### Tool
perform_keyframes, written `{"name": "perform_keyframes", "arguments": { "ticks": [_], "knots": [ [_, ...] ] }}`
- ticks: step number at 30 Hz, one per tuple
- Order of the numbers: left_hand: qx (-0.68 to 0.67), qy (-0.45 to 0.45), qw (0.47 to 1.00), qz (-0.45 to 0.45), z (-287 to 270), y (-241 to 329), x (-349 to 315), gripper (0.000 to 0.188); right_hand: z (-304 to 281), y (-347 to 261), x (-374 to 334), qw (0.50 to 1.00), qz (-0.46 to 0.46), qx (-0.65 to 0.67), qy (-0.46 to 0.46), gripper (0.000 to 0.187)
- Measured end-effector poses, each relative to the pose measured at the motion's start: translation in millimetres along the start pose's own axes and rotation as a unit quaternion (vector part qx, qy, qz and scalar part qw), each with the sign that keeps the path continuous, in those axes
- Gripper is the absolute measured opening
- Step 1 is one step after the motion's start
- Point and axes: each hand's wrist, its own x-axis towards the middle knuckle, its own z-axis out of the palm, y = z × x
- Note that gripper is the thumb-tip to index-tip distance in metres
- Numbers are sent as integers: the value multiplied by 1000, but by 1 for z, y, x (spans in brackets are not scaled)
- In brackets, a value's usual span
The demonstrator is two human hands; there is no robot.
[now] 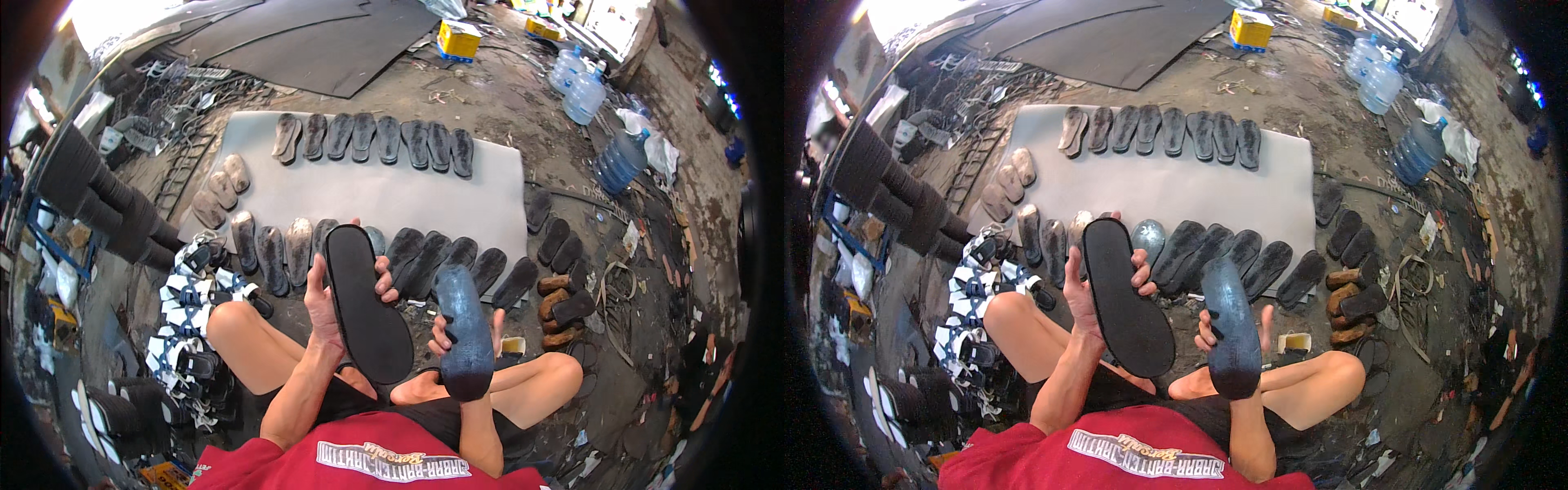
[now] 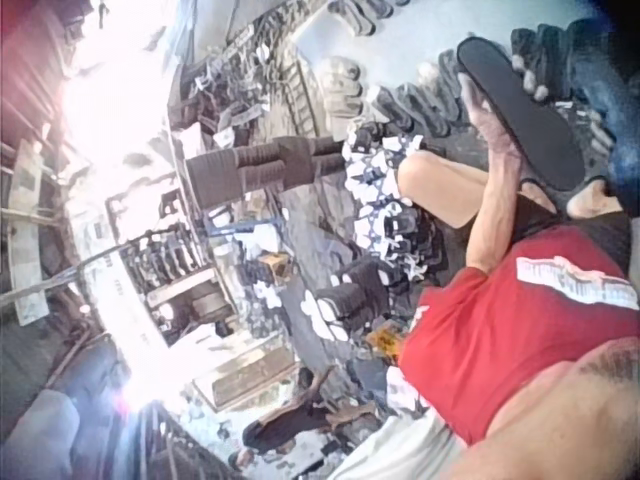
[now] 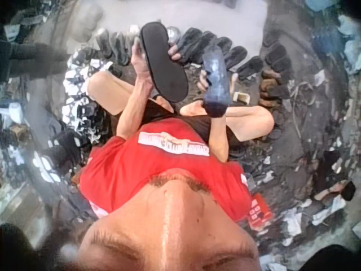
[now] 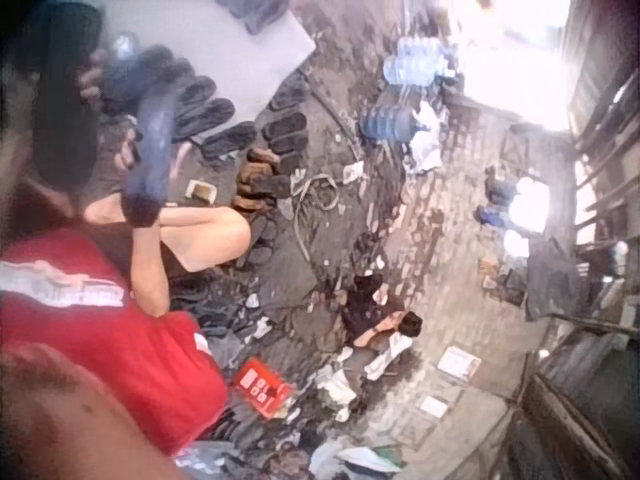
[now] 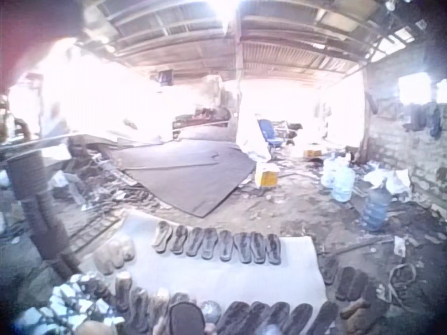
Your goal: The person sits on the ground and repeatedly picks up black shoe soles, rubs their surfaces with both hands, and places them back in rows. The person handles the soles one at a time, turning them over and wiping different parts of each sole.
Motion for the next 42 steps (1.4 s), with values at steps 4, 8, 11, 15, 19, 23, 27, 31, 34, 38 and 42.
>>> {"name": "perform_keyframes", "arguments": {
  "ticks": [4,8,11,15,19,23,27,31,34,38,42],
  "knots": [
    [-10,-21,1000,5,-5,5,-2,74,31,5,-5,977,11,-213,0,92],
    [51,-14,997,63,17,-3,-4,73,105,23,-15,911,-76,-400,65,77],
    [136,-26,987,86,19,-7,-7,76,145,35,-16,800,-121,-584,67,77],
    [148,-57,984,87,29,-15,-10,79,149,49,-10,576,-268,-772,33,63],
    [206,-34,973,102,33,-18,-15,84,145,62,-11,508,-331,-794,38,59],
    [157,-102,976,112,20,-22,-15,84,138,64,-11,490,-325,-807,55,58],
    [135,-98,983,73,32,-25,-16,87,131,72,-11,463,-330,-821,46,57],
    [116,-129,984,52,30,-27,-16,90,129,76,-10,438,-330,-835,42,58],
    [93,-115,988,44,32,-29,-18,91,126,79,-10,438,-338,-831,54,59],
    [92,-103,989,44,32,-29,-19,92,127,79,-9,441,-334,-831,57,60],
    [97,-99,989,44,31,-30,-20,93,126,78,-11,451,-326,-829,55,59]
  ]
}}
